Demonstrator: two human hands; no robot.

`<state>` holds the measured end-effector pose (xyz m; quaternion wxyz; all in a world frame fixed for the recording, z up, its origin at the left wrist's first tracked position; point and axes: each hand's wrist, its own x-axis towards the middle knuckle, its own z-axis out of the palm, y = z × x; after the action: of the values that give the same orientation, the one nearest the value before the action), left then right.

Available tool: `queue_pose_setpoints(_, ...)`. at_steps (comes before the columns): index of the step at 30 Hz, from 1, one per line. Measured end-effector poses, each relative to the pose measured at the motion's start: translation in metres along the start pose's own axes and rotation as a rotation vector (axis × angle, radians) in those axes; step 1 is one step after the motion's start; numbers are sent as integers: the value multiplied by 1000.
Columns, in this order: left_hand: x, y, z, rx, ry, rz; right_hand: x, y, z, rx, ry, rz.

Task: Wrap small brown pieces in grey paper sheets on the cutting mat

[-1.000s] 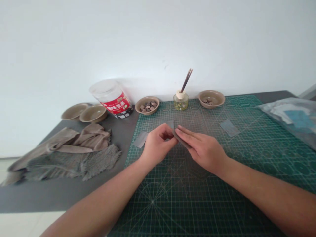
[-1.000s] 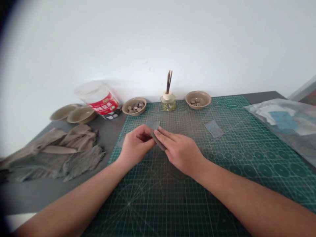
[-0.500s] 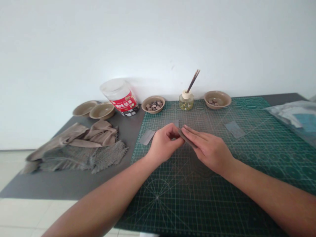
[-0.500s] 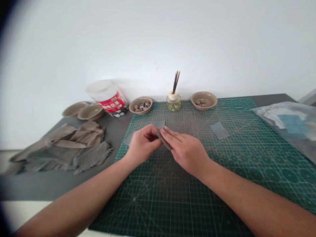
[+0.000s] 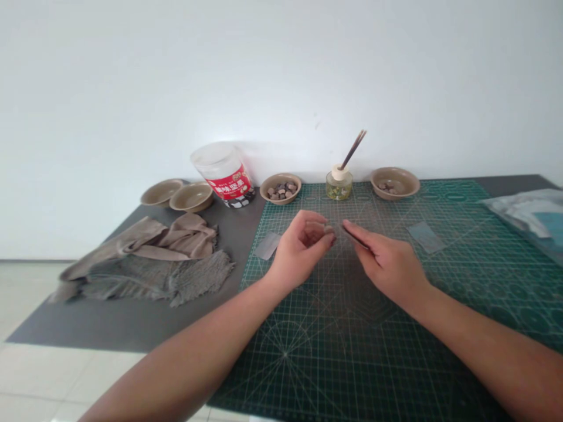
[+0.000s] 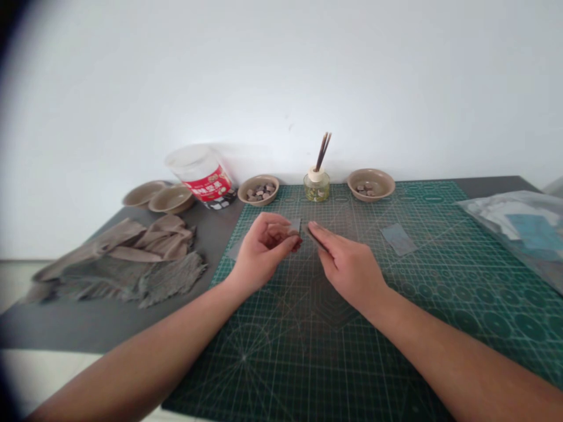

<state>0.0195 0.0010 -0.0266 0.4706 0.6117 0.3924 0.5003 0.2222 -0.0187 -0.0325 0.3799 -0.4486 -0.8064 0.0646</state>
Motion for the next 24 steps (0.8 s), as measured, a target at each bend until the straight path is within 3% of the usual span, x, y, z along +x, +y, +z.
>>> queue_pose_setpoints(6, 0, 1, 1, -4, -11, -9, -3, -2, -1, 30, 36, 39)
queue_pose_setpoints(10, -1, 2, 2, -5, -61, -84, -5, -6, -2, 36, 35, -32)
queue_pose_setpoints(15, 0, -2, 0, 204, -48, -44, -7, -14, -1, 27, -46, -144)
queue_pose_setpoints(24, -1, -7, 1, 141, -38, -95, -9, -14, 2, -51, -93, -206)
